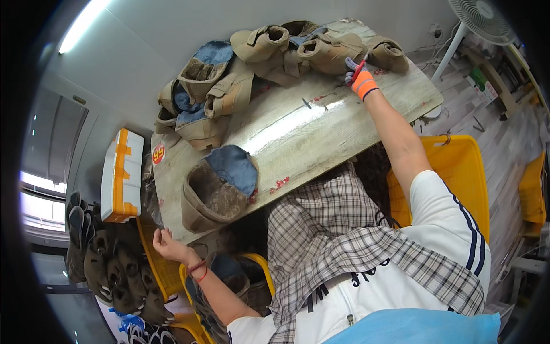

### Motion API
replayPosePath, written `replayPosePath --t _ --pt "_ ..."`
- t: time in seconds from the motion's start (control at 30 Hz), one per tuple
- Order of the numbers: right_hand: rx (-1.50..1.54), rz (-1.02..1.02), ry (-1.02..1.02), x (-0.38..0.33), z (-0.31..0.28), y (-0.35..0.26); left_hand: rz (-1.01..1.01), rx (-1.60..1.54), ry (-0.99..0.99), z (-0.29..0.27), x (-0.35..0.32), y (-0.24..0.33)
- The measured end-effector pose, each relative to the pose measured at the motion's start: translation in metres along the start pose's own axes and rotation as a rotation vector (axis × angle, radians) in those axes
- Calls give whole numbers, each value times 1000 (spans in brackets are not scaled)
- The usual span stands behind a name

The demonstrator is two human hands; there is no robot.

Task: The person uses shears to trim the fuzzy lining inside a series of beige slip-on shoes. They pick up each shoe from a yellow bin, cut the interior material, and place the shoe on a nearby table, repeating this process for multiple units.

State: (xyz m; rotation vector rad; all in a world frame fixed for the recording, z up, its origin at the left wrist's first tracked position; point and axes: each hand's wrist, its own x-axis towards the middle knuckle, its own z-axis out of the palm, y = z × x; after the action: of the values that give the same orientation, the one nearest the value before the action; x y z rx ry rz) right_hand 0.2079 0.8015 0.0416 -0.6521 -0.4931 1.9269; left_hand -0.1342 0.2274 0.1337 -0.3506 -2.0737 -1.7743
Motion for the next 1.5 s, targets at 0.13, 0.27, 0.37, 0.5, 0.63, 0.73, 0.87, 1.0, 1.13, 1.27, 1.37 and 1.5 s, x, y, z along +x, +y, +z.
replayPosePath --t 0.13,0.27,0.37,0.5,0.63,0.73,0.87,1.0,1.13,1.27,1.37,1.5 --pt "44 -69 -62 -70 13 -7 164 -154 -180 21 -43 43" --pt "-123 24 -111 -140 17 6 43 -383 -612 71 -115 72" --pt "-217 92 -168 -206 47 34 228 -228 -914 106 -161 62" --pt "-418 89 -198 -262 71 42 181 -340 -988 134 -211 62" --pt "-583 5 -115 -281 70 23 -511 -800 -1022 140 -207 49" --pt "-627 27 26 -290 68 7 -752 -845 -1024 149 -192 29" --pt "-580 20 -32 -315 71 -11 -937 -750 -979 156 -176 18" --pt "-522 89 -127 -340 76 -20 162 -98 -872 121 -177 51" --pt "-505 390 -207 -371 94 0 -134 -680 -1355 60 -208 95" --pt "-473 442 -254 -404 114 48 -295 -831 -1207 25 -216 88" --pt "-355 542 -401 -414 118 86 -558 -895 -1055 -5 -221 51" --pt "-1028 95 -678 -395 84 131 -1271 -928 -865 -65 -214 -10"
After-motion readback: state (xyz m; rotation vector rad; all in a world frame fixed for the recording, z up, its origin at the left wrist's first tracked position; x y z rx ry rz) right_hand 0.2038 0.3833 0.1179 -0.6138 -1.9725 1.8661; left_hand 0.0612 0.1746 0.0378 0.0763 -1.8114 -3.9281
